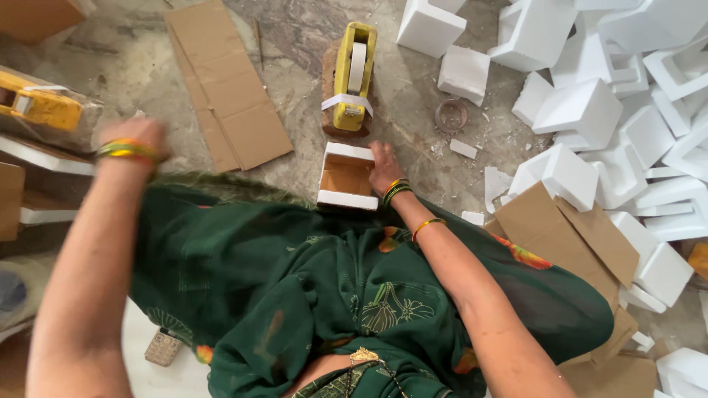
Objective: The person sits on the floor and assembles small cardboard boxes by inserting white foam inserts into the flaps. They use a tape dispenser to secure the foam pieces to the cardboard, repeating the process for multiple units.
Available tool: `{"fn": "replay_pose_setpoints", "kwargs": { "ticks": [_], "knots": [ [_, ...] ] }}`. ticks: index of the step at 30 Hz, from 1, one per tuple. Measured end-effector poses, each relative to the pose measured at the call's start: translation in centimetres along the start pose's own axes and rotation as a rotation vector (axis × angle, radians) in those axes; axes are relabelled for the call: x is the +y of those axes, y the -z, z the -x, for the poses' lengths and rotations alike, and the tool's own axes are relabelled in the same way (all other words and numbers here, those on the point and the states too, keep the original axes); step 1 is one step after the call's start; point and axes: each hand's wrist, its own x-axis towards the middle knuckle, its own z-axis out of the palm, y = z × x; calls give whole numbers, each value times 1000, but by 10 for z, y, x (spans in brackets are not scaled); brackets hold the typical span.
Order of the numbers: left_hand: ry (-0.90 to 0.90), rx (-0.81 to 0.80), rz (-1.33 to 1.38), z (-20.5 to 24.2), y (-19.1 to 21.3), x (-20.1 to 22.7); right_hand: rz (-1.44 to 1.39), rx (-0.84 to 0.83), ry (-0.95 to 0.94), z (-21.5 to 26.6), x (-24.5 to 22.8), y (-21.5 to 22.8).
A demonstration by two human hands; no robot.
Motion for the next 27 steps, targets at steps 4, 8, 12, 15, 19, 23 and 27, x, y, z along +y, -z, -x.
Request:
{"fn": "replay_pose_setpoints", "kwargs": {
  "ticks": [4, 8, 12, 15, 19, 23, 27],
  "knots": [
    [-419, 150, 512, -19, 12, 159, 7, 46, 96, -6, 24, -19],
    [-773, 458, 815, -11, -28, 276, 89, 48, 123, -5, 41, -25],
    [-622, 448, 976, -8, -61, 286, 41, -179, -26, -7, 19, 4],
    [-628, 455, 1000, -8, -60, 285, -299, 142, 56, -34, 5, 25],
    [-635, 476, 1057, -10, -61, 284, -541, 158, -127, -108, -22, 29],
    [-628, 336, 1255, -22, -70, 285, -615, 88, -338, -124, -55, 35],
    [-575, 220, 1335, -30, -86, 289, -1247, -61, -232, -58, -62, 31]
  ]
}}
